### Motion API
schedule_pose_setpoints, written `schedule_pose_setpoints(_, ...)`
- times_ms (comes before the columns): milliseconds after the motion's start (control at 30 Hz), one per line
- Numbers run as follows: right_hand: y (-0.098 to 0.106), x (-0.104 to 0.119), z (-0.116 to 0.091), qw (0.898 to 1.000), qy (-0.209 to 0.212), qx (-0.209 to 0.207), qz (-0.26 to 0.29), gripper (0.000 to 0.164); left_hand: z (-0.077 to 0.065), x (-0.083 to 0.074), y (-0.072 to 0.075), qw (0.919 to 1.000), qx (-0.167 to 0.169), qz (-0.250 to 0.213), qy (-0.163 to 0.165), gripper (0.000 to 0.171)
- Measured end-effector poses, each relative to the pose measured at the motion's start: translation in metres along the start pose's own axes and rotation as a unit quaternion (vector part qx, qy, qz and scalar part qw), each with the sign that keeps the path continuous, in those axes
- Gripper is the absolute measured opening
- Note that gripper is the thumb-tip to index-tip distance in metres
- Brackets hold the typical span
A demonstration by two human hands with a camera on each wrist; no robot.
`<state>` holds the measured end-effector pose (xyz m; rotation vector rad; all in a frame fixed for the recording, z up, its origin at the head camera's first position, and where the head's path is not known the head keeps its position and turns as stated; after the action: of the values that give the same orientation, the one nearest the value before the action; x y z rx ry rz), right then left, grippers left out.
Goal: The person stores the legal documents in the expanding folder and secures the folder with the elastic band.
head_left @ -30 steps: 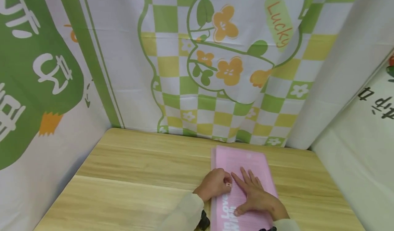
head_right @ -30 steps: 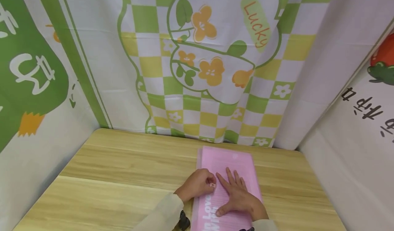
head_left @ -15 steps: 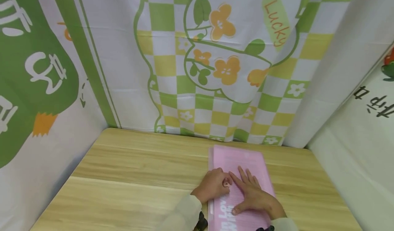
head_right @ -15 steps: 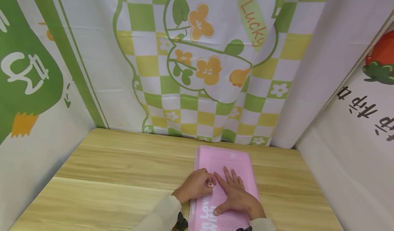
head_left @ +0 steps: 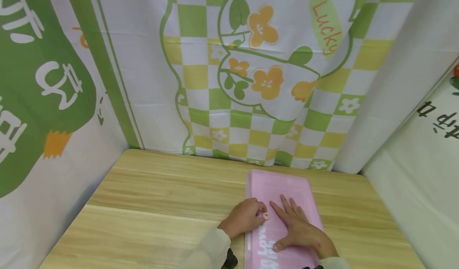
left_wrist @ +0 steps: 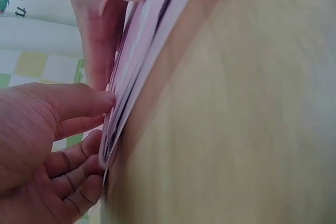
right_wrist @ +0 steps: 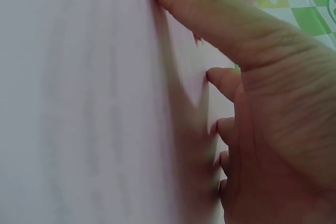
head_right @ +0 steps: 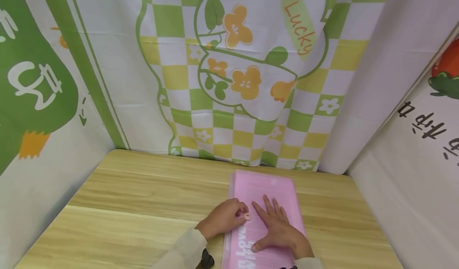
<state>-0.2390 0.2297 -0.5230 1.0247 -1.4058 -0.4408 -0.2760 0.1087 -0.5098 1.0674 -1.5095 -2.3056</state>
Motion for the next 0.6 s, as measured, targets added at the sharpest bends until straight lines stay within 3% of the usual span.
schedule_pose_setpoints(233,0.001,-0.002,-0.002,1.0,-0.014,0.0,-0.005,0.129,-0.015,0.01,0.006,0.9996,0.015,-0.02,0.013,0.025)
schedule_pose_setpoints(400,0.006,0.0,-0.004,0.999,-0.036,0.002,-0.034,0.131,-0.028,0.019,0.011,0.9995,0.017,-0.027,0.005,0.039)
schedule_pose_setpoints(600,0.011,0.005,-0.012,0.999,-0.039,-0.003,-0.033,0.127,-0.051,0.03,0.026,0.9985,-0.003,-0.05,0.022,0.05)
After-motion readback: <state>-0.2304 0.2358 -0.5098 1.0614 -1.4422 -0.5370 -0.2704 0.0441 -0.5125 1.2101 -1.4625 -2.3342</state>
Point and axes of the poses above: each hand's wrist, its own z-axis towards the middle knuckle, its own y-axis out of the back of the hand, x = y × z, the point moved 10 cm from there along z, towards the middle knuckle, and after that the axes turned 10 degrees about -y, right-handed, at the moved point
